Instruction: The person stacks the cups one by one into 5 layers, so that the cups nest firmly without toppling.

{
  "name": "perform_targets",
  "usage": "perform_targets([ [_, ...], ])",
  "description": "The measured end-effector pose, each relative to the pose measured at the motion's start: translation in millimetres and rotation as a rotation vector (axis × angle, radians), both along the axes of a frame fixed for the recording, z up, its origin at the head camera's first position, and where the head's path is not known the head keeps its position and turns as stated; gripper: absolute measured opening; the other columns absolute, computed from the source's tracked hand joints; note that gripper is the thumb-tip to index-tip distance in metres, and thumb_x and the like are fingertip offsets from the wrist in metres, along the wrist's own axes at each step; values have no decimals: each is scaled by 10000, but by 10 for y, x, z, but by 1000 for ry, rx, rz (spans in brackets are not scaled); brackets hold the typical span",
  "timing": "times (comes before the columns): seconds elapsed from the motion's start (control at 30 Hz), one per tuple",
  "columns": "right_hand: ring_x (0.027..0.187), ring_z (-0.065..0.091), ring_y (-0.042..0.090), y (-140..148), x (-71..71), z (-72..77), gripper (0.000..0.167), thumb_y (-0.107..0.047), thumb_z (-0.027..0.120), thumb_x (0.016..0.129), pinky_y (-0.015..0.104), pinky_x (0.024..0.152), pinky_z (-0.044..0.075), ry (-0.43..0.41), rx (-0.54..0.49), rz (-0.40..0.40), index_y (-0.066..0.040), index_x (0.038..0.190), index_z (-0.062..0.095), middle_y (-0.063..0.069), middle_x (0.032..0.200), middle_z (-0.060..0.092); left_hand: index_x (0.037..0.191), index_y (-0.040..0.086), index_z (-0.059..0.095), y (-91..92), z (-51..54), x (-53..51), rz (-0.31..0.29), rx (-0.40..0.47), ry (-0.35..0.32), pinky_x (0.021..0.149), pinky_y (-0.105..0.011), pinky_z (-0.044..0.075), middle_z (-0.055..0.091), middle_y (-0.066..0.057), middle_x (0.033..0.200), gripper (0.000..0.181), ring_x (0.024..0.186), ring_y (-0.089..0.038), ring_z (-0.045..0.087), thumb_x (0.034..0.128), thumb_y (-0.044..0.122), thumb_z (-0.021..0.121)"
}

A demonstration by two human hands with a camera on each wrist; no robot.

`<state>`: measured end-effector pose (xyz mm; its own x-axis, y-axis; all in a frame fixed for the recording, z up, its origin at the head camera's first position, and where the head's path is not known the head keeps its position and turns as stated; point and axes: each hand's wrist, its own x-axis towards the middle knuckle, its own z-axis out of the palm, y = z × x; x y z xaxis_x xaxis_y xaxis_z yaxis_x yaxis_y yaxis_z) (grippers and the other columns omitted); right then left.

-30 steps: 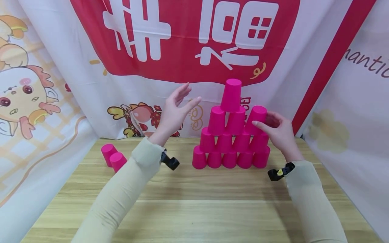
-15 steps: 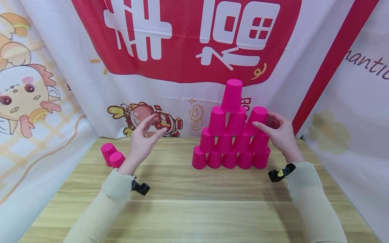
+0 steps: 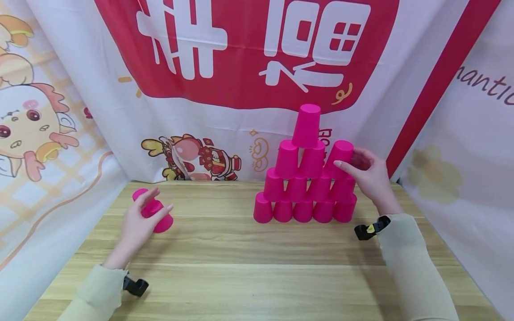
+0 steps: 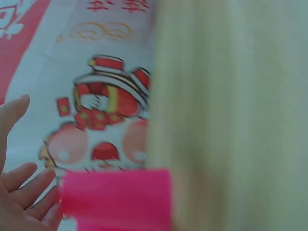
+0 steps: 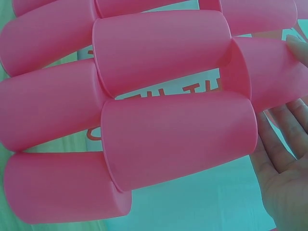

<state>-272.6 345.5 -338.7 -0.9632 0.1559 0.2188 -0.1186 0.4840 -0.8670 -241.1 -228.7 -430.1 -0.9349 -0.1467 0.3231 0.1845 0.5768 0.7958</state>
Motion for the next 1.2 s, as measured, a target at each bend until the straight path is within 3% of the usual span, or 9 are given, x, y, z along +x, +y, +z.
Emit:
perform_targets([
  [0.1, 1175, 538, 180, 3, -1, -9, 721, -544, 727, 896, 139, 803, 513, 0, 0, 5, -220, 1499, 504, 38, 1365, 569, 1525, 97, 457, -129, -99, 66, 23, -19, -14, 937, -489, 539, 525, -192, 1431, 779, 1202, -368, 546, 895, 401, 799],
  [0.2, 1174, 537, 179, 7, -9, -17, 699, -525, 729, 904, 137, 801, 514, 8, -4, 7, -226, 1497, 510, 34, 1363, 571, 1523, 99, 462, -227, -160, 94, 49, -35, -33, 866, -422, 570, 548, -208, 1394, 784, 1141, -363, 584, 886, 397, 810],
  [0.4, 1189, 534, 177, 11, -12, -18, 711, -529, 726, 904, 139, 809, 513, 1, -9, 6, -233, 1509, 497, 38, 1385, 562, 1522, 39, 433, -352, -238, 51, 13, 6, -68, 978, -492, 515, 562, -251, 1394, 791, 1223, -398, 580, 894, 330, 815],
  [0.53, 1205, 531, 182, 9, -20, -9, 737, -551, 725, 894, 150, 822, 511, -5, -4, 7, -239, 1517, 487, 44, 1404, 554, 1462, -8, 483, -408, -278, 20, 14, -10, -91, 971, -430, 526, 608, -257, 1321, 709, 1177, -385, 613, 916, 320, 793],
  [0.77, 1194, 532, 182, -1, -24, 16, 750, -580, 722, 880, 154, 815, 508, 5, 5, -19, -241, 1511, 499, 48, 1392, 563, 1396, -32, 538, -452, -290, 6, 9, -40, -91, 949, -457, 531, 645, -260, 1246, 672, 1119, -387, 645, 914, 363, 788],
  [1.2, 1193, 533, 182, -30, -38, 5, 732, -564, 728, 884, 153, 811, 508, 4, -4, -14, -245, 1505, 508, 47, 1392, 564, 1408, -13, 528, -439, -256, 21, -13, -11, -121, 986, -479, 509, 611, -246, 1306, 662, 1175, -391, 611, 923, 363, 777],
])
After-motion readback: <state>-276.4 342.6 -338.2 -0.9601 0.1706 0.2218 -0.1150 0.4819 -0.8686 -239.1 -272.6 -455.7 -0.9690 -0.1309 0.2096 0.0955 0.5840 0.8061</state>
